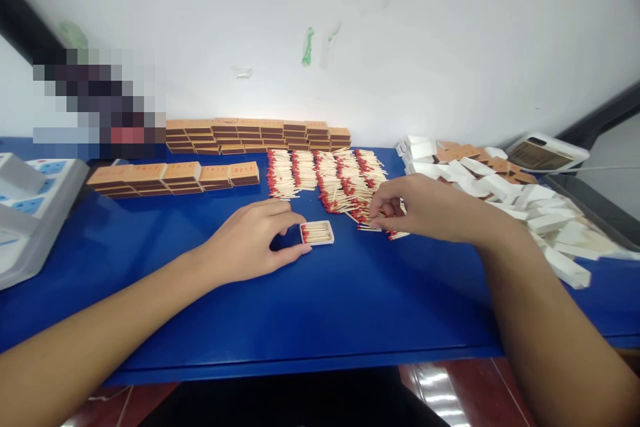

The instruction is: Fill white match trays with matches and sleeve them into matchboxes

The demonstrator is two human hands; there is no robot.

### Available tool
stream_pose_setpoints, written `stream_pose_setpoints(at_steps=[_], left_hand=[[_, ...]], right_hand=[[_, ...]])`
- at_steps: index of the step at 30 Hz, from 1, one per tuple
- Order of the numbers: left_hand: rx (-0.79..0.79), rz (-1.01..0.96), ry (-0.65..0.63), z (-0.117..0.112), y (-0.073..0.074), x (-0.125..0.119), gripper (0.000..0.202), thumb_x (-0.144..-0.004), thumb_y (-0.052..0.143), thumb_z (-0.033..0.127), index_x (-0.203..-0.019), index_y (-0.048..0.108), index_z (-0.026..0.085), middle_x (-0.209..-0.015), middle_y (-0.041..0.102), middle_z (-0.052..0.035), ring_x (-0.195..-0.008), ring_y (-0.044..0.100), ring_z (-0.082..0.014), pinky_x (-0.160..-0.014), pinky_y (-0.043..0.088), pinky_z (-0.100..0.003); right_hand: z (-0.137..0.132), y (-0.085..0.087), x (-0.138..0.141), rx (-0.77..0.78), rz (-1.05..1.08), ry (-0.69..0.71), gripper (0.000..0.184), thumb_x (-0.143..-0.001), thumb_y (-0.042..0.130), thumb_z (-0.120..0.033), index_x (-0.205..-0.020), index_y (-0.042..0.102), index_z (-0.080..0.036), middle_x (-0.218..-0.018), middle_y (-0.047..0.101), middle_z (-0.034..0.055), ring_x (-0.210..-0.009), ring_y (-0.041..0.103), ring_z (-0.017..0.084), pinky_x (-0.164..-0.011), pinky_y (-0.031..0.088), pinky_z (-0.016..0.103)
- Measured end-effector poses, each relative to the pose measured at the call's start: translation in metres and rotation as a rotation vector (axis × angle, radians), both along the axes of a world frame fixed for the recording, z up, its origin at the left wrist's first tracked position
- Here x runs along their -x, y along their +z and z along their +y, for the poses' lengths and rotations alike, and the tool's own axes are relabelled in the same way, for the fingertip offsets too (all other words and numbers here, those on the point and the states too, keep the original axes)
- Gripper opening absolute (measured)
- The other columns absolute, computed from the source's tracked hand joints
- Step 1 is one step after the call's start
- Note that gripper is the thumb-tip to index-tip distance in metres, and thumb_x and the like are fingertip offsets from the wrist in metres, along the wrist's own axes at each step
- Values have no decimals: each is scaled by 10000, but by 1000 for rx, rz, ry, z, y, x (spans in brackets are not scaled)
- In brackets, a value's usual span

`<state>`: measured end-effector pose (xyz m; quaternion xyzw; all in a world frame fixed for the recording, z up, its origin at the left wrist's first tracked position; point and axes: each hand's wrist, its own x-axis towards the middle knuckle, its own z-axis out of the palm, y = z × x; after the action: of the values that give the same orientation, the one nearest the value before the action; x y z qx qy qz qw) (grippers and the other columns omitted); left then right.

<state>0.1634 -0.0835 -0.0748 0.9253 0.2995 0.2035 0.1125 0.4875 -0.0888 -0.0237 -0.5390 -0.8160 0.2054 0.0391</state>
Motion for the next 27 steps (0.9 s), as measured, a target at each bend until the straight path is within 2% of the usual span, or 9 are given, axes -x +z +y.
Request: stream_pose_setpoints(at_steps=[5,10,18,22,27], left_hand=[[0,9,-3,-1,2,0,348,-995,686,449,-1206,740,177,-859,651,-18,-799,626,-182,-729,491,-320],[7,19,2,-1,3,0,353,-998,678,450,-1214,737,178,-872,656,-23,-814,631,-186,-737,494,-324],[5,24,-2,-1,3,-1,350,-999,677,449,-1210,737,177,-868,657,-25,-810,629,-186,-728,491,-318],[-3,26,-8,0,3,-1,346,-997,678,446,-1201,738,172,-862,656,-26,-814,630,-189,-727,490,-317],[-8,0,-10,-1,3,-2,318,-984,703,414,-1198,735,182,-858,648,-15,-799,619,-177,-723,487,-311]], right_hand=[[1,1,-2,8,-25,6,104,-882,703,-309,-834,758,-234,-742,725,-5,-619,614,135,-553,408,268],[1,-1,0,16,-28,24,97,-880,664,-242,-852,754,-219,-794,756,18,-648,645,153,-557,421,275],[1,-2,1,-43,-20,-9,152,-888,675,-286,-753,670,-216,-673,678,-11,-575,563,136,-535,374,281],[-2,-1,10,-84,112,12,158,-911,681,-322,-795,675,-215,-666,648,-22,-577,538,123,-555,375,276],[-12,-6,44,-86,330,131,110,-922,687,-275,-843,704,-201,-724,639,-16,-643,557,124,-602,414,262]])
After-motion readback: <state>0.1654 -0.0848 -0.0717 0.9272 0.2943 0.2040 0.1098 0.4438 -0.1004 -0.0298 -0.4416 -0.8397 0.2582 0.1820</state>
